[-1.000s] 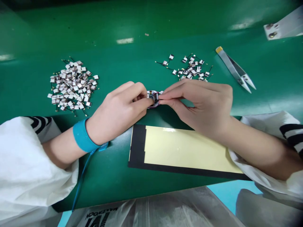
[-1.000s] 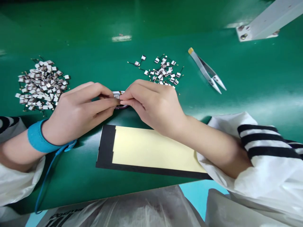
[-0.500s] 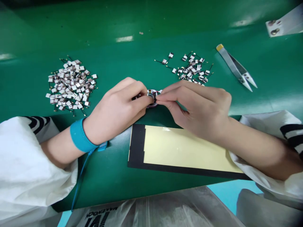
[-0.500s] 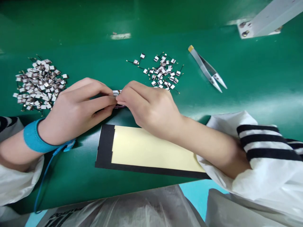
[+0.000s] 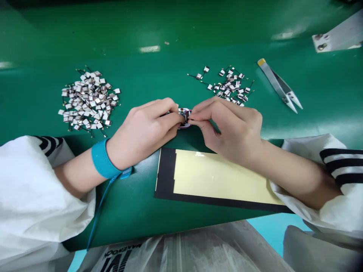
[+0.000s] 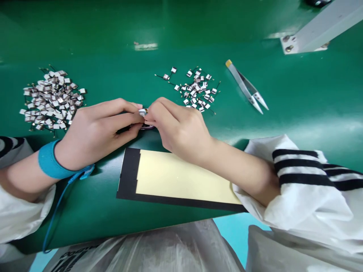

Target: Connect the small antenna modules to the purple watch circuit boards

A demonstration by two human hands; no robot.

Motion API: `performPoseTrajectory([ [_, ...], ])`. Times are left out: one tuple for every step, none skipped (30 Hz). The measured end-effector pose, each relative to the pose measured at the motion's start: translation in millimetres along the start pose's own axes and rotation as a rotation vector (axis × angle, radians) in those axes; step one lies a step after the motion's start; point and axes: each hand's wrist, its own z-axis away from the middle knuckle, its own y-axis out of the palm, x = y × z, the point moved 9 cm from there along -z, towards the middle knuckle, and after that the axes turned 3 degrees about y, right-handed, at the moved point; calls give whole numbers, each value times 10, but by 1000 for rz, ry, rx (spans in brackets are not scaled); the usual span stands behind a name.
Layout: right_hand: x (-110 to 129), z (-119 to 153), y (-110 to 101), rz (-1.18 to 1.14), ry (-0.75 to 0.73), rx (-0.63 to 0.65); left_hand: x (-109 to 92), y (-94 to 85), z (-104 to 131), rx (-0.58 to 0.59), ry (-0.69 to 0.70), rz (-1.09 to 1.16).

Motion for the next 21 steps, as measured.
performPoseTrajectory([
  [-4,-4,9,-4,5,6,-2,-4,2,-2,1,6],
  [-7,-8,13,-14,7,7,-1,-2,2,2,0,12],
  [-5,-11,13,-27,5,3,4,3,2,9,-4,17],
  [-3,-14,10,-44,2,-5,12,7,2,15,-11,22],
  [0,-16,7,-60,-1,-13,19,14,0,22,-16,28],
  [1,-19,8,-73,-3,-17,26,20,-3,25,-21,33],
  [4,-21,12,-83,-7,-18,28,23,-6,24,-22,36],
  [9,-24,16,-90,-14,-18,24,24,-10,21,-19,37],
  [13,-29,17,-95,-21,-19,13,21,-14,17,-13,35],
  [9,-37,16,-102,-21,-17,-1,20,-16,19,-9,31],
  [-6,-49,13,-113,-14,-12,-12,18,-17,27,-13,27],
  [-29,-66,0,-128,-1,-10,-13,13,-15,39,-32,27],
  [-61,-86,-25,-148,17,-14,0,6,-9,56,-66,38],
  [-97,-108,-62,-177,36,-26,30,-6,1,72,-119,64],
  [-137,-131,-108,-213,53,-42,76,-22,15,87,-184,103],
  [-176,-150,-155,-248,68,-60,127,-42,30,97,-247,152],
  [-215,-166,-192,-275,82,-70,174,-64,39,103,-293,203],
  [-260,-177,-204,-295,106,-61,211,-84,38,109,-315,247],
  [-303,-180,-187,-305,133,-32,237,-101,24,117,-311,281],
  [-337,-175,-148,-303,157,13,252,-112,2,130,-285,306],
  [-355,-163,-99,-296,171,61,255,-112,-24,151,-243,332],
])
